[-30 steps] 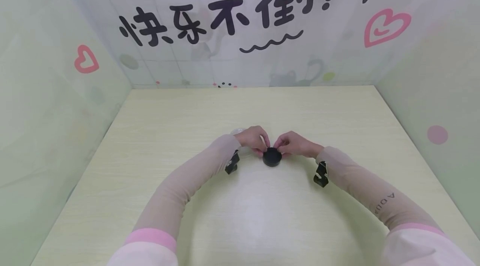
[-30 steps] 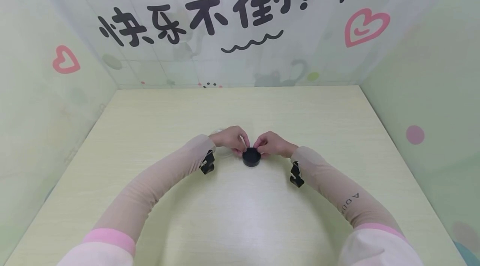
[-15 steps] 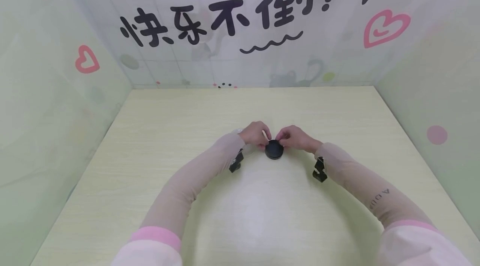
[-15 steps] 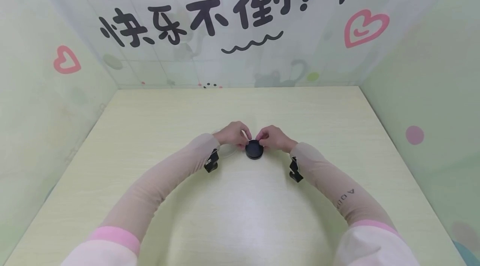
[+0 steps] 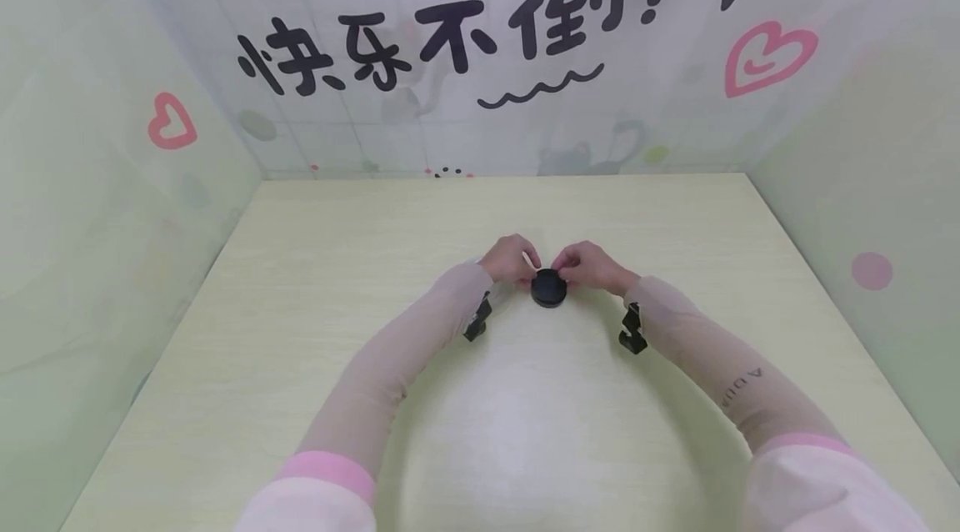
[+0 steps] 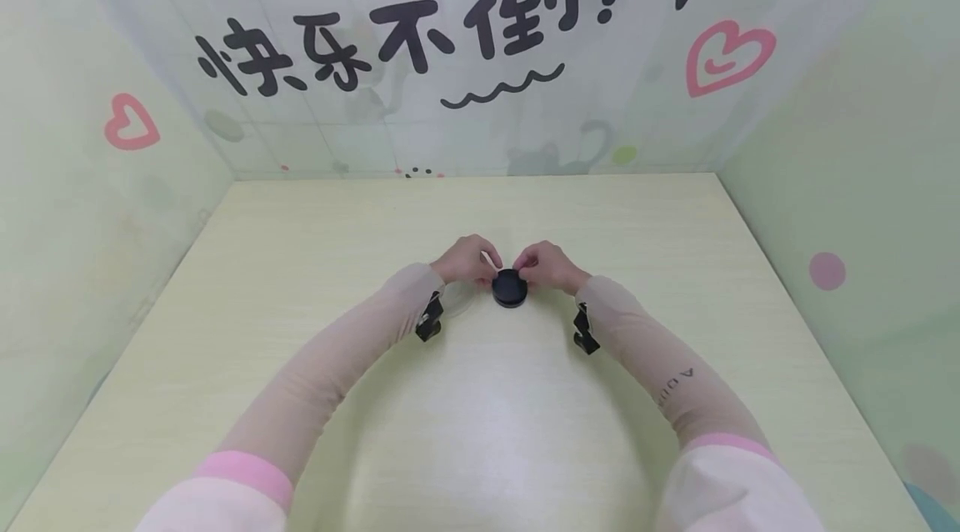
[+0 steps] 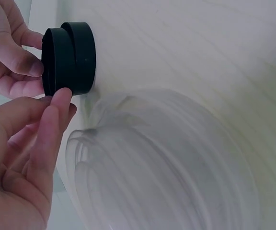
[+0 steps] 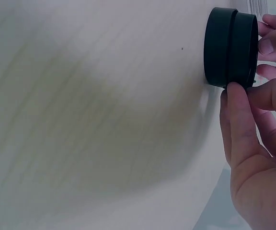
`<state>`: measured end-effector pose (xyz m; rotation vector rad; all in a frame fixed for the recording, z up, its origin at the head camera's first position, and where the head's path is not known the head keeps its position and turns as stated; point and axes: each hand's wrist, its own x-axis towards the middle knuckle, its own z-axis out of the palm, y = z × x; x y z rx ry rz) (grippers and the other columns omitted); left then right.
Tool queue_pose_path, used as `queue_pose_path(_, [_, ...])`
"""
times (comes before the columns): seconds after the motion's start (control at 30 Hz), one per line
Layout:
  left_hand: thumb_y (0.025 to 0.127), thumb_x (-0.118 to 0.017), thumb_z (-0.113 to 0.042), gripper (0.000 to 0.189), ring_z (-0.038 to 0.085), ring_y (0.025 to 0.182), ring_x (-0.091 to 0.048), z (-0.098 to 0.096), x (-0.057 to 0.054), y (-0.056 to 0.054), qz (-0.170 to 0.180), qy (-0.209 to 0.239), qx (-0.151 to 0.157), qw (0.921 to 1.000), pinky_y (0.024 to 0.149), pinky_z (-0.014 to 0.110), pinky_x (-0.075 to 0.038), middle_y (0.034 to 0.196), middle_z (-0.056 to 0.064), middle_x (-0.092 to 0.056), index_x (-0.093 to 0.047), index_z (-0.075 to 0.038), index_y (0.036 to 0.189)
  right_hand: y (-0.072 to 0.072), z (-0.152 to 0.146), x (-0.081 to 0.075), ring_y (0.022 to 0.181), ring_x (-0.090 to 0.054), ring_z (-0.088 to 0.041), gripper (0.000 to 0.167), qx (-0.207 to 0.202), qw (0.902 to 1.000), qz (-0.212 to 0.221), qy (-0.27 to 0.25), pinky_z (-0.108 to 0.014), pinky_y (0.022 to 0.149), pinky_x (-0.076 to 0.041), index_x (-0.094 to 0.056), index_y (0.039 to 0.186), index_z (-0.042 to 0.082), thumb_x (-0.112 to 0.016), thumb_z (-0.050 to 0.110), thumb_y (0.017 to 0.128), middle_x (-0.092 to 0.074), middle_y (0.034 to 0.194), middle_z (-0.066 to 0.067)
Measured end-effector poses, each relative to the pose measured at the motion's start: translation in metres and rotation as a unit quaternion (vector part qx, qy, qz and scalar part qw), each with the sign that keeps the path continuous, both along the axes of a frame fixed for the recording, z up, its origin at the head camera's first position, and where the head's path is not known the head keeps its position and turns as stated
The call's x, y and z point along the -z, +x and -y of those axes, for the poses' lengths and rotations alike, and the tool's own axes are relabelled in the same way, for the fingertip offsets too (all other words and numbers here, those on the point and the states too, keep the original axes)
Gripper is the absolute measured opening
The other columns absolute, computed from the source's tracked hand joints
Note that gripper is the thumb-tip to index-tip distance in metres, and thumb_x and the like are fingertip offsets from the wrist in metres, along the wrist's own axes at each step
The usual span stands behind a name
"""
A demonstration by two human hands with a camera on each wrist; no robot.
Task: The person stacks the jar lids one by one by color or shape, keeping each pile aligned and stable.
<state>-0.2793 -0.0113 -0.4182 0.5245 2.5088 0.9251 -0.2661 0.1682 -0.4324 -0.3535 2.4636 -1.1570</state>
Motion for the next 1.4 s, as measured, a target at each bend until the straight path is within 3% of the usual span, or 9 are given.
queue_pose_path(0.3, [0.075, -0.066, -0.001, 0.012, 0.009, 0.054, -0.059, 0.0, -0.003, 0.0, 0.003, 0.028, -0.017, 0.9995, 0.057, 0.015, -0.045, 0.069, 0.007, -0.066, -0.066, -0.003, 0.087, 0.0, -0.001, -0.009, 0.075, -0.061, -0.02, 0.018, 0.002, 0.9999, 0.001, -0.015, -0.028, 0.066, -0.052, -0.058, 0.097, -0.011, -0.051, -0.004, 0.082, -0.06, 0.092, -0.02])
queue_pose_path(0.57, [0.076, -0.063, 0.002, 0.01, 0.012, 0.054, -0.059, -0.001, -0.005, 0.004, 0.042, 0.044, 0.005, 0.9982, 0.052, 0.018, -0.048, 0.071, 0.009, -0.066, -0.066, 0.001, 0.086, 0.007, -0.005, -0.009, 0.082, -0.059, -0.022, 0.017, -0.002, 0.9995, 0.025, -0.018, -0.029, 0.07, -0.052, -0.058, 0.097, -0.01, -0.051, -0.002, 0.083, -0.06, 0.095, -0.019])
queue_pose_path(1.03, [0.076, -0.063, 0.002, 0.011, 0.012, 0.053, -0.058, -0.004, -0.005, 0.006, 0.026, 0.033, 0.0, 0.9991, 0.051, 0.016, -0.045, 0.071, 0.009, -0.066, -0.066, 0.0, 0.087, 0.008, -0.007, -0.003, 0.079, -0.059, -0.02, 0.016, 0.005, 0.9995, 0.004, -0.031, -0.029, 0.068, -0.052, -0.059, 0.095, -0.01, -0.052, -0.003, 0.082, -0.061, 0.092, -0.019])
queue_pose_path(1.4, [0.077, -0.065, -0.002, 0.013, 0.01, 0.058, -0.061, -0.002, -0.001, 0.002, 0.017, 0.017, -0.005, 0.9997, 0.058, 0.016, -0.045, 0.079, 0.005, -0.066, -0.067, -0.005, 0.09, 0.007, -0.007, -0.005, 0.08, -0.059, -0.02, 0.017, 0.004, 0.9996, 0.004, -0.027, -0.028, 0.069, -0.052, -0.059, 0.097, -0.009, -0.051, -0.002, 0.083, -0.061, 0.094, -0.02])
